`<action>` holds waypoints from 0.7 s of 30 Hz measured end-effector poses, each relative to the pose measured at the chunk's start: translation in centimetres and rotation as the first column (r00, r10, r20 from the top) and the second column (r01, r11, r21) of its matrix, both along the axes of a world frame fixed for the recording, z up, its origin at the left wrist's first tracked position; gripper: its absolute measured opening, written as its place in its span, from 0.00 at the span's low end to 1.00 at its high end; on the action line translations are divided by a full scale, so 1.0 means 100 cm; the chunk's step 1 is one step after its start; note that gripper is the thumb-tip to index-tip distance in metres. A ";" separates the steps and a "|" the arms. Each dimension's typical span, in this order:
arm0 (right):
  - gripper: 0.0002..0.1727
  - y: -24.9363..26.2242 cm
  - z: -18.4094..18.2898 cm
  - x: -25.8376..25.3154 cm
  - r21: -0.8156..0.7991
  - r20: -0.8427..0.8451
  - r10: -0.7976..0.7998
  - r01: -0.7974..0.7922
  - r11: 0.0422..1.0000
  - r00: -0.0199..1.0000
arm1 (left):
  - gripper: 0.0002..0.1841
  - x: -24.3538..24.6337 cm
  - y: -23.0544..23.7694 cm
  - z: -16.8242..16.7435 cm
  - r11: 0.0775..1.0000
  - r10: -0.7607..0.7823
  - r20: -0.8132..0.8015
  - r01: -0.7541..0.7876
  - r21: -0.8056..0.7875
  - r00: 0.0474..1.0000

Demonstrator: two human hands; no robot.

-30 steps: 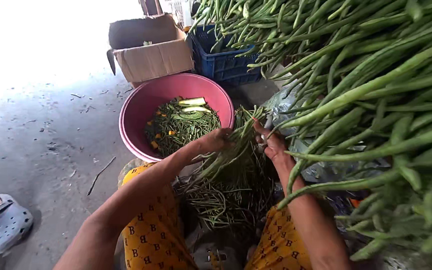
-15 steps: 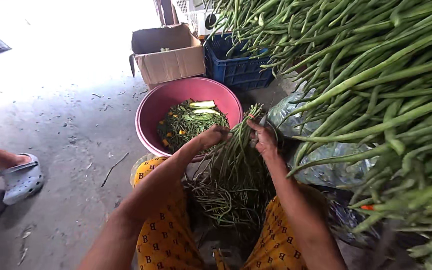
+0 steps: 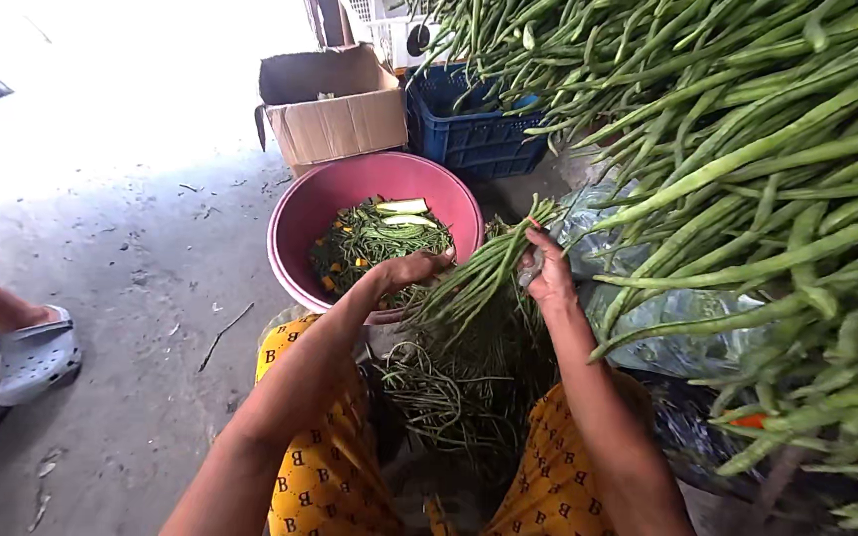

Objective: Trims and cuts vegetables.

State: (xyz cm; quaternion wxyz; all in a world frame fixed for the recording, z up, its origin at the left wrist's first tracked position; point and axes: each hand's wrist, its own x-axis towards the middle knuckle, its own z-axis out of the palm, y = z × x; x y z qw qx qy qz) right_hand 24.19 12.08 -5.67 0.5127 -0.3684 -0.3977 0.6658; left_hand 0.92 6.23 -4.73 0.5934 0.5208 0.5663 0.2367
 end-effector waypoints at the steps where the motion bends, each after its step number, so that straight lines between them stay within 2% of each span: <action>1: 0.09 0.005 -0.001 0.003 0.016 -0.017 -0.015 0.016 1.000 1.000 | 0.28 -0.001 0.000 0.000 1.000 -0.029 -0.018 0.029 -0.002 0.999; 6: 0.11 0.015 -0.007 0.022 0.038 -0.092 -0.067 0.071 0.997 0.993 | 0.14 -0.008 0.002 -0.006 0.977 -0.213 0.011 0.212 0.037 0.977; 10: 0.10 0.022 -0.011 0.028 0.014 -0.148 -0.112 0.116 0.993 0.983 | 0.10 -0.004 -0.001 -0.001 0.988 -0.156 0.048 0.157 -0.008 0.987; 12: 0.07 0.024 -0.015 0.029 0.022 -0.119 -0.117 0.120 0.992 0.986 | 0.09 -0.003 -0.001 -0.001 0.986 -0.164 -0.012 0.164 -0.002 0.986; 14: 0.06 0.022 -0.016 0.025 0.031 -0.006 -0.122 0.123 0.992 0.992 | 0.10 -0.002 -0.002 -0.003 0.969 -0.209 -0.220 0.232 0.083 0.953; 15: 0.08 0.019 -0.015 0.019 0.033 0.065 -0.130 0.128 0.991 0.989 | 0.12 -0.002 -0.002 -0.004 0.956 -0.202 -0.340 0.260 0.133 0.918; 16: 0.12 0.012 -0.012 0.011 0.040 0.141 -0.130 0.125 0.991 0.982 | 0.18 0.000 -0.004 -0.005 0.950 -0.173 -0.397 0.259 0.174 0.901; 18: 0.15 -0.010 -0.007 -0.008 0.014 0.264 -0.070 0.069 0.998 0.962 | 0.43 0.008 -0.009 -0.005 0.956 -0.099 -0.333 0.182 0.229 0.938; 19: 0.15 -0.018 -0.008 -0.017 0.001 0.279 -0.026 0.027 1.000 0.960 | 0.49 0.014 -0.010 -0.007 0.945 -0.062 -0.246 0.136 0.298 0.967; 20: 0.12 -0.024 -0.008 -0.025 -0.001 0.277 0.037 -0.038 0.999 0.960 | 0.49 0.022 -0.011 -0.010 0.924 -0.044 -0.160 0.101 0.368 0.986; 21: 0.13 -0.030 -0.007 -0.031 0.007 0.272 0.088 -0.094 0.996 0.958 | 0.45 0.028 -0.013 -0.012 0.909 -0.034 -0.096 0.071 0.411 0.995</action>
